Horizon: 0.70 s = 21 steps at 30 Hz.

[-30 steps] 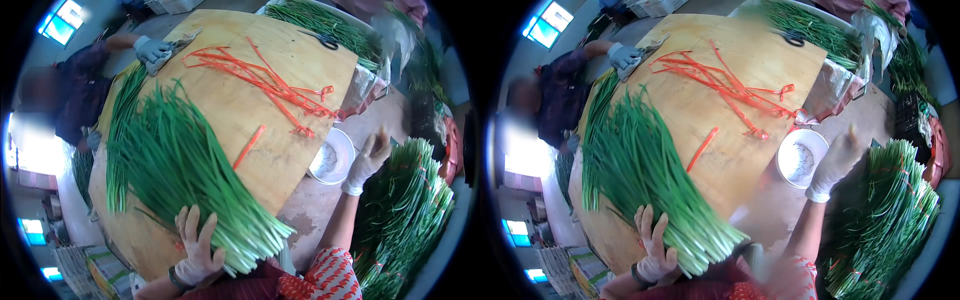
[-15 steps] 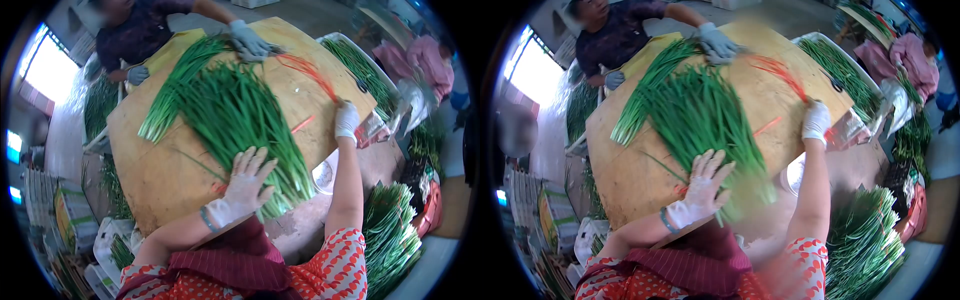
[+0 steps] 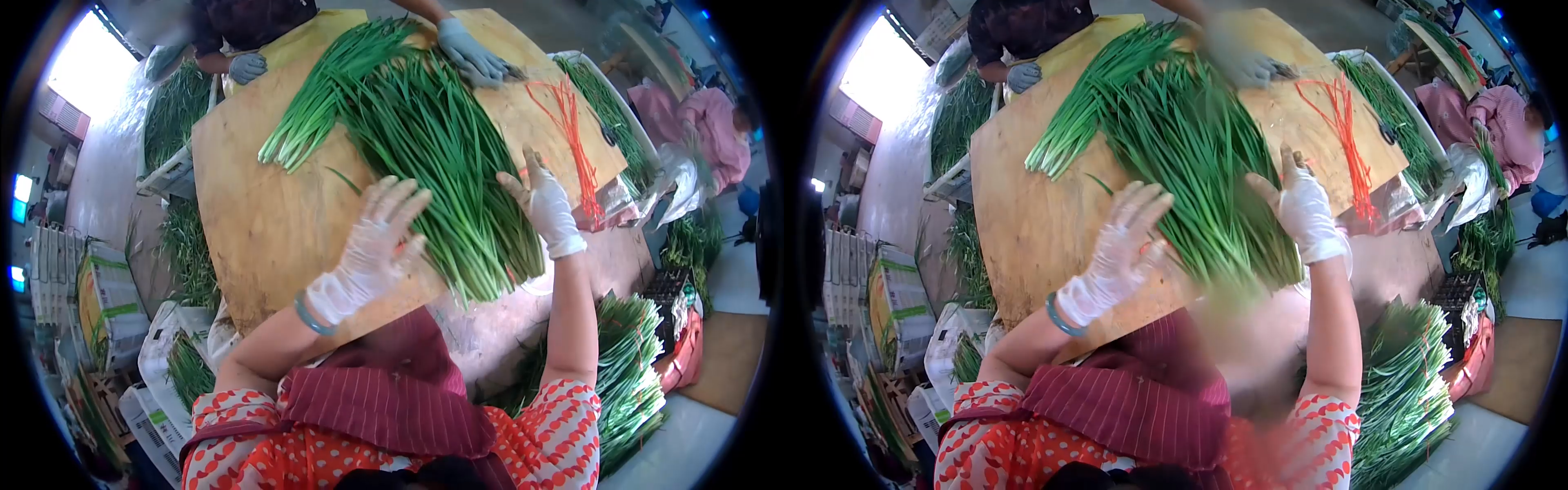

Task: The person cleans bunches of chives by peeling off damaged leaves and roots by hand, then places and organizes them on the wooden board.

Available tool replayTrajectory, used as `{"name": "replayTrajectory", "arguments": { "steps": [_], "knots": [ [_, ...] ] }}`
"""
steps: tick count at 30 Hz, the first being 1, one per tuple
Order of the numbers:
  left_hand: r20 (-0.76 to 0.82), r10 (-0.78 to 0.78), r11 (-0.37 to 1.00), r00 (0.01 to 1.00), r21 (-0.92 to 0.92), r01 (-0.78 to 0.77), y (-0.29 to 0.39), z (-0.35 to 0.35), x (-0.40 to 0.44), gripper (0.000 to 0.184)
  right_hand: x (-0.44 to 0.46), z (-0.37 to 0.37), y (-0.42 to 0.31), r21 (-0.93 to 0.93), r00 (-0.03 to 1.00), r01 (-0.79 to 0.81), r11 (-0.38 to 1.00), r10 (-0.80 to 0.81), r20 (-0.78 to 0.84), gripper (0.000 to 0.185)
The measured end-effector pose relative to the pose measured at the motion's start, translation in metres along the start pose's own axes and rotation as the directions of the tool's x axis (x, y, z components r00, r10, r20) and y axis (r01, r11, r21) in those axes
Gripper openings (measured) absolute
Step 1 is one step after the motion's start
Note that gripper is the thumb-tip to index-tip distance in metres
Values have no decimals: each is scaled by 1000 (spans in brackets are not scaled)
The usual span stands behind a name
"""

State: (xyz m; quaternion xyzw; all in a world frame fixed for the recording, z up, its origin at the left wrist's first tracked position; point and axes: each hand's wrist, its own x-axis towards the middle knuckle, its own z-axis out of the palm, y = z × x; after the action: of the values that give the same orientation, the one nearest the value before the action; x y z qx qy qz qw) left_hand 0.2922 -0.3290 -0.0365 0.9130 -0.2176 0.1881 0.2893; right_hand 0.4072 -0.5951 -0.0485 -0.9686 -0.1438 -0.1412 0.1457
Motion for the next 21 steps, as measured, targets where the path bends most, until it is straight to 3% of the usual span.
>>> {"name": "replayTrajectory", "arguments": {
  "steps": [1,3,6,12,21],
  "knots": [
    [13,-11,1000,1000,-7,11,-4,-8,-10,48,-6,6,-4,2,1000,-6,1000,6,17,75],
    [62,-272,959,960,-58,276,-11,-22,-27,42,-10,15,-12,214,985,-38,976,0,173,81],
    [107,-203,978,973,70,196,-25,-19,-50,36,-10,4,-28,243,956,-121,962,47,288,81],
    [127,-105,987,986,132,88,-7,18,-32,33,-9,6,-29,283,968,-65,957,-9,252,77],
    [271,-157,982,950,148,120,3,15,-33,28,-24,-10,-43,306,941,-87,948,-22,338,75]
  ]
}}
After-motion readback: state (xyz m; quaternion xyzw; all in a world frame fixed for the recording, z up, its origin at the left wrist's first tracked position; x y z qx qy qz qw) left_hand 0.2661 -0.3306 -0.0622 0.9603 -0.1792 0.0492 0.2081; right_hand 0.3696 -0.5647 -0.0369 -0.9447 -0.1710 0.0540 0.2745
